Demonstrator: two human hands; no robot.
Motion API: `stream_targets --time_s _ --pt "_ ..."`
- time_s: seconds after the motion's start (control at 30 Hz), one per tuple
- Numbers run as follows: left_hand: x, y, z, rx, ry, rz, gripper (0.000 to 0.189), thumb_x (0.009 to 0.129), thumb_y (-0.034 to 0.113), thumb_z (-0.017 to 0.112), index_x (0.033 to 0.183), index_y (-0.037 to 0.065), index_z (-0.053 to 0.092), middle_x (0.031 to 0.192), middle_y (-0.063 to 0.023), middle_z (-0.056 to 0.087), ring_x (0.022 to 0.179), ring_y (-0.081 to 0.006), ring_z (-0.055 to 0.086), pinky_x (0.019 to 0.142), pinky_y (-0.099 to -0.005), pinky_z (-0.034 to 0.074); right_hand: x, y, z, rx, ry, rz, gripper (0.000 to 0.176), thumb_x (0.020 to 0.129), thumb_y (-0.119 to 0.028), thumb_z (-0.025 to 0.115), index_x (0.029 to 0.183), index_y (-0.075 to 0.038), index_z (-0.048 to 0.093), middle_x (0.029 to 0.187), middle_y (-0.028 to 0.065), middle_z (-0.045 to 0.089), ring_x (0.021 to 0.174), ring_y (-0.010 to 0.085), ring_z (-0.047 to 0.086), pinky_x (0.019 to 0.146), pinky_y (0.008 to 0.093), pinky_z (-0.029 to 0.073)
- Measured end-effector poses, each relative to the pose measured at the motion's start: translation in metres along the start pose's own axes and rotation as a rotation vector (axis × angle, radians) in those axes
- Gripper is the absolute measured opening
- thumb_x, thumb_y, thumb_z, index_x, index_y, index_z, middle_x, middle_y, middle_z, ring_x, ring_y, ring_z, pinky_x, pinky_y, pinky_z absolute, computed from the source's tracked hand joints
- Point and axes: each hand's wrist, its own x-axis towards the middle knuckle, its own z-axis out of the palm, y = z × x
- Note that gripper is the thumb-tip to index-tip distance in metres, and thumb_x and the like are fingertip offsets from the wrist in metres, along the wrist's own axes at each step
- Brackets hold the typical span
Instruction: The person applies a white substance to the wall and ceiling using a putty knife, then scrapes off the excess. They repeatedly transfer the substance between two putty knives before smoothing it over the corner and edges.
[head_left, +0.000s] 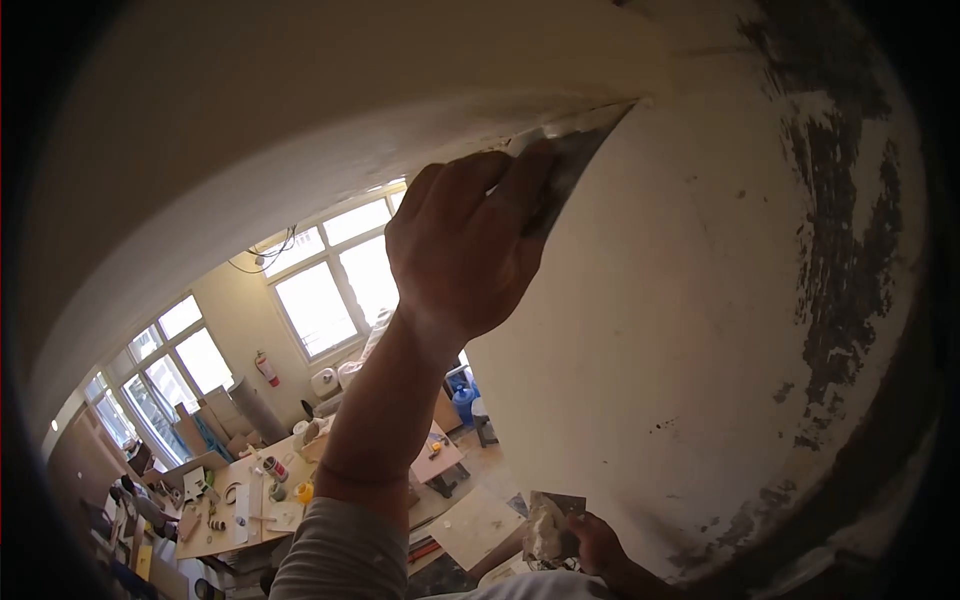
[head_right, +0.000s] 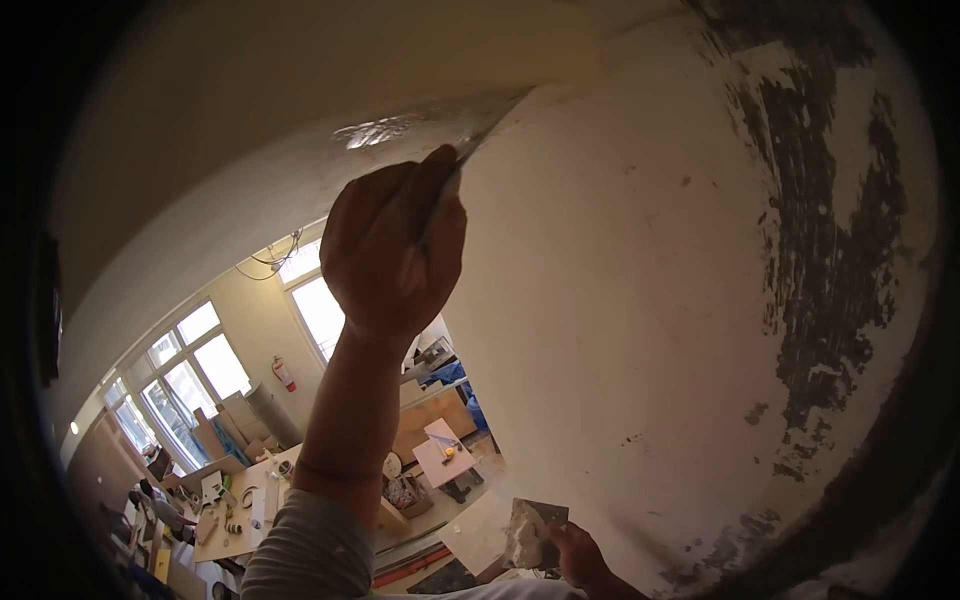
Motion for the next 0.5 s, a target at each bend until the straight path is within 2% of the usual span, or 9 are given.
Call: stream_targets --time_s 0.1,0.17,0.23,0.27,0.3,0.4,0.43,0.47,0.5 --pt "0.002 0.002 -0.018 0.084 0.095 0.046 0.017 0.077 0.002 0.072 0.094 0.002 0.072 0.085 -0.0085 0.072 0.076 -0.021 0.067 0.069 -0.0305 0.054 -0.005 -0.007 0.0 -0.195 0.032 -0.079 0.042 0.101 -0.035 0.039 0.105 0.002 0.059 0.091 0.0142 0.065 0.087 0.0243 0.062 0.08 0.0368 0.047" --pt "-0.002 -0.004 -0.035 0.158 0.117 0.064 0.017 0.076 0.002 0.072 0.093 -0.001 0.071 0.088 -0.0104 0.07 0.074 -0.0224 0.066 0.066 -0.032 0.053 -0.004 -0.012 -0.002 -0.211 0.009 0.086 0.041 0.1 -0.035 0.041 0.103 0.002 0.059 0.091 0.0131 0.065 0.085 0.0226 0.061 0.077 0.0365 0.047" --pt "-0.009 -0.003 -0.051 0.133 0.179 -0.034 0.021 0.074 0.001 0.071 0.095 -0.002 0.07 0.089 -0.0105 0.069 0.074 -0.0236 0.065 0.064 -0.0333 0.053 -0.001 0.003 0.001 0.011 0.029 0.125 0.043 0.1 -0.037 0.042 0.104 0.002 0.059 0.091 0.0135 0.065 0.085 0.0229 0.061 0.078 0.0361 0.046" --pt "-0.017 -0.002 -0.053 0.027 0.251 -0.183 0.02 0.075 0.001 0.07 0.095 -0.001 0.07 0.088 -0.0104 0.069 0.074 -0.0238 0.064 0.064 -0.0333 0.052 0.0 0.009 0.003 0.124 0.039 0.145 0.043 0.099 -0.038 0.043 0.105 0.002 0.06 0.091 0.0137 0.065 0.085 0.023 0.06 0.078 0.0359 0.046" --pt "-0.023 0.0 -0.054 0.063 0.285 -0.2 0.03 0.071 0.0 0.072 0.101 0.003 0.071 0.085 -0.0094 0.068 0.075 -0.0223 0.064 0.066 -0.0322 0.052 -0.002 0.004 0.003 0.136 0.041 0.153 0.044 0.099 -0.038 0.044 0.106 0.002 0.06 0.091 0.0141 0.065 0.084 0.0232 0.06 0.079 0.0359 0.046" --pt "-0.026 0.004 -0.052 0.05 0.054 -0.072 0.038 0.066 0.0 0.075 0.103 0.006 0.072 0.084 -0.0087 0.067 0.074 -0.02 0.062 0.065 -0.0314 0.051 -0.009 -0.018 0.003 0.153 0.045 0.159 0.044 0.098 -0.038 0.046 0.109 0.003 0.059 0.093 0.0152 0.065 0.084 0.024 0.061 0.079 0.036 0.046" --pt "-0.024 0.005 -0.04 -0.006 0.058 -0.051 0.041 0.062 -0.001 0.074 0.103 0.006 0.073 0.084 -0.0076 0.066 0.071 -0.0189 0.061 0.063 -0.031 0.049 -0.01 -0.022 0.001 0.134 0.044 0.154 0.044 0.098 -0.038 0.046 0.11 0.003 0.059 0.094 0.0155 0.066 0.085 0.0243 0.061 0.079 0.036 0.046" --pt "-0.019 0.01 -0.034 -0.077 -0.012 -0.084 0.02 0.075 -0.003 0.071 0.095 0.001 0.072 0.084 -0.0126 0.068 0.071 -0.0222 0.062 0.064 -0.0309 0.049 -0.013 -0.024 0.001 0.114 0.04 0.151 0.044 0.098 -0.037 0.046 0.111 0.003 0.059 0.096 0.0158 0.066 0.085 0.0245 0.062 0.08 0.0361 0.046" --pt "-0.014 0.009 -0.025 -0.094 -0.021 -0.066 0.021 0.075 -0.003 0.071 0.095 0.002 0.073 0.083 -0.0113 0.068 0.07 -0.0217 0.061 0.063 -0.031 0.049 -0.012 -0.021 0.0 0.063 0.043 0.132 0.044 0.098 -0.037 0.046 0.111 0.003 0.058 0.096 0.0159 0.066 0.085 0.0246 0.062 0.08 0.0363 0.047"
